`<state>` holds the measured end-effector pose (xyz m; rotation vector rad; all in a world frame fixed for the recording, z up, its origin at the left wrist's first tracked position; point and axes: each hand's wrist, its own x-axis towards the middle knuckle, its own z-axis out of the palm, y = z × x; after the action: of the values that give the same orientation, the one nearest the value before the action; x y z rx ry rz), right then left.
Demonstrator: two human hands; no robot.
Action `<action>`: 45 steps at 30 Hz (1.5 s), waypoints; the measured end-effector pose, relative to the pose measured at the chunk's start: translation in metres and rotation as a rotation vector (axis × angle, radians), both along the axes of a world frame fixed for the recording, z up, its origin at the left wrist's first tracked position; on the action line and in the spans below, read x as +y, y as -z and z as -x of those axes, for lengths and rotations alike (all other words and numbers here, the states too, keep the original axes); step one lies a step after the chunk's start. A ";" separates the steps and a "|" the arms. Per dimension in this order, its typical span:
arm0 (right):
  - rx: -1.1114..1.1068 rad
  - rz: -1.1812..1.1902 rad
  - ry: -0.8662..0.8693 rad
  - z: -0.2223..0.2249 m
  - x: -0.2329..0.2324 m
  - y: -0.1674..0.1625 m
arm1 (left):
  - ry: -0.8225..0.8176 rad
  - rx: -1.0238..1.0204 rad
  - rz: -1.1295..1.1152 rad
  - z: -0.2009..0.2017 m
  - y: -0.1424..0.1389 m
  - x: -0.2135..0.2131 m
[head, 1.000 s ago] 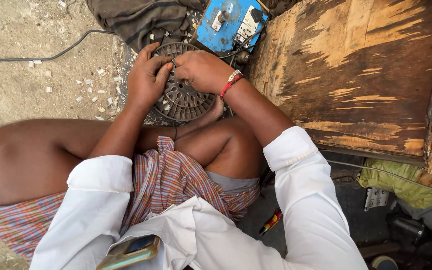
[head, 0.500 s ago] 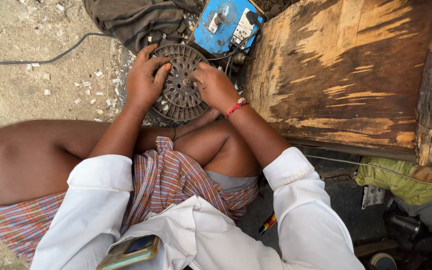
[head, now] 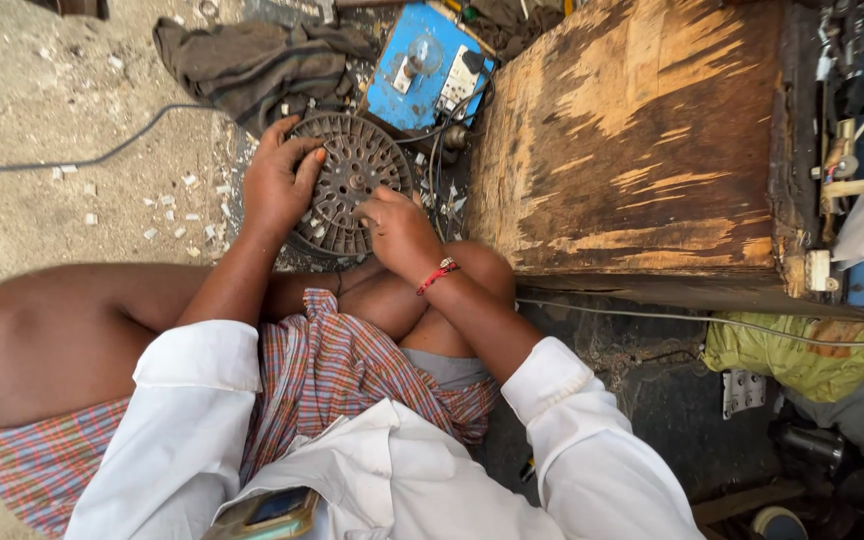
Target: The person sits on the ground assembling and adjusting an electric motor armature and fan impeller, pressing the rotor onto the shaft and fitting the impeller by hand. They then pick up pliers and a bearing puller tool, positioning the puller on the motor hub and working on it with the tool.
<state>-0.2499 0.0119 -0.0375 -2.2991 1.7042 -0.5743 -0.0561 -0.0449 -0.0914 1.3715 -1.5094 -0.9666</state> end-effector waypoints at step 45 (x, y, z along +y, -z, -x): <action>-1.356 -0.061 0.246 0.051 0.020 -0.042 | 0.115 -0.579 0.238 0.012 -0.059 0.054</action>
<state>-0.3014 0.0320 0.0043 -1.0203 1.1689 -1.5762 -0.0676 0.0094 -0.0328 1.4707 -2.0740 -0.4421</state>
